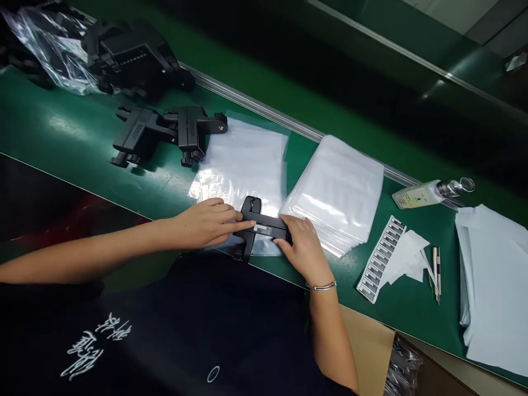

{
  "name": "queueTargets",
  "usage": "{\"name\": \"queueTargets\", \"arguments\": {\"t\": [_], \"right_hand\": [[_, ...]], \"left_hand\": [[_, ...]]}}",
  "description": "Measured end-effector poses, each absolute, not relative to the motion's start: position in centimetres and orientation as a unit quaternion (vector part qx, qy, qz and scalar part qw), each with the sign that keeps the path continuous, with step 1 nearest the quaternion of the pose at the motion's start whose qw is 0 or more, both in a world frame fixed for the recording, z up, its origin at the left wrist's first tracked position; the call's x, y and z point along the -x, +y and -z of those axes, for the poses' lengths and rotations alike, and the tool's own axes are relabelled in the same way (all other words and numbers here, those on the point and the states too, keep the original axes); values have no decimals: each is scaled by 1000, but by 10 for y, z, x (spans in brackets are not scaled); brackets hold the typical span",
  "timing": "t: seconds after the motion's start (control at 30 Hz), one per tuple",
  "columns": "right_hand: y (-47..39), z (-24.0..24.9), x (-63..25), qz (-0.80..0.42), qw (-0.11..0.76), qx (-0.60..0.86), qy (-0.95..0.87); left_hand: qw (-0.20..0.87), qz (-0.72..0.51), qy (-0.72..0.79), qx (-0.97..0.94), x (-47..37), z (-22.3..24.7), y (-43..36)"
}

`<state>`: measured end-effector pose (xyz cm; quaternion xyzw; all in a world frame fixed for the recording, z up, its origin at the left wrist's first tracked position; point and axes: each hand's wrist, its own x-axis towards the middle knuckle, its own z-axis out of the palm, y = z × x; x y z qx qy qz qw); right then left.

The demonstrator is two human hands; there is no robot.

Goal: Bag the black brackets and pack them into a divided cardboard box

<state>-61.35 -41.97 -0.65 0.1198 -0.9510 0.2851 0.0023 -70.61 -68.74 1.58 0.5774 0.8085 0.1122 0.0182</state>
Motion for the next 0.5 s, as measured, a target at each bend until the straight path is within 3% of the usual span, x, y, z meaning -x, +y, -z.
{"name": "queueTargets", "arguments": {"t": [0.13,0.3,0.5], "right_hand": [[-421,0,603,-289,113,-174,-935],[-416,-21,585,-229,306,-149,-912],[-408,-29,573,-211,349,-100,-908]], "left_hand": [[-12,-238,909,-341,701,6,-695],[71,-112,931,-340,720,41,-682],[11,-61,929,-365,732,28,-666]]}}
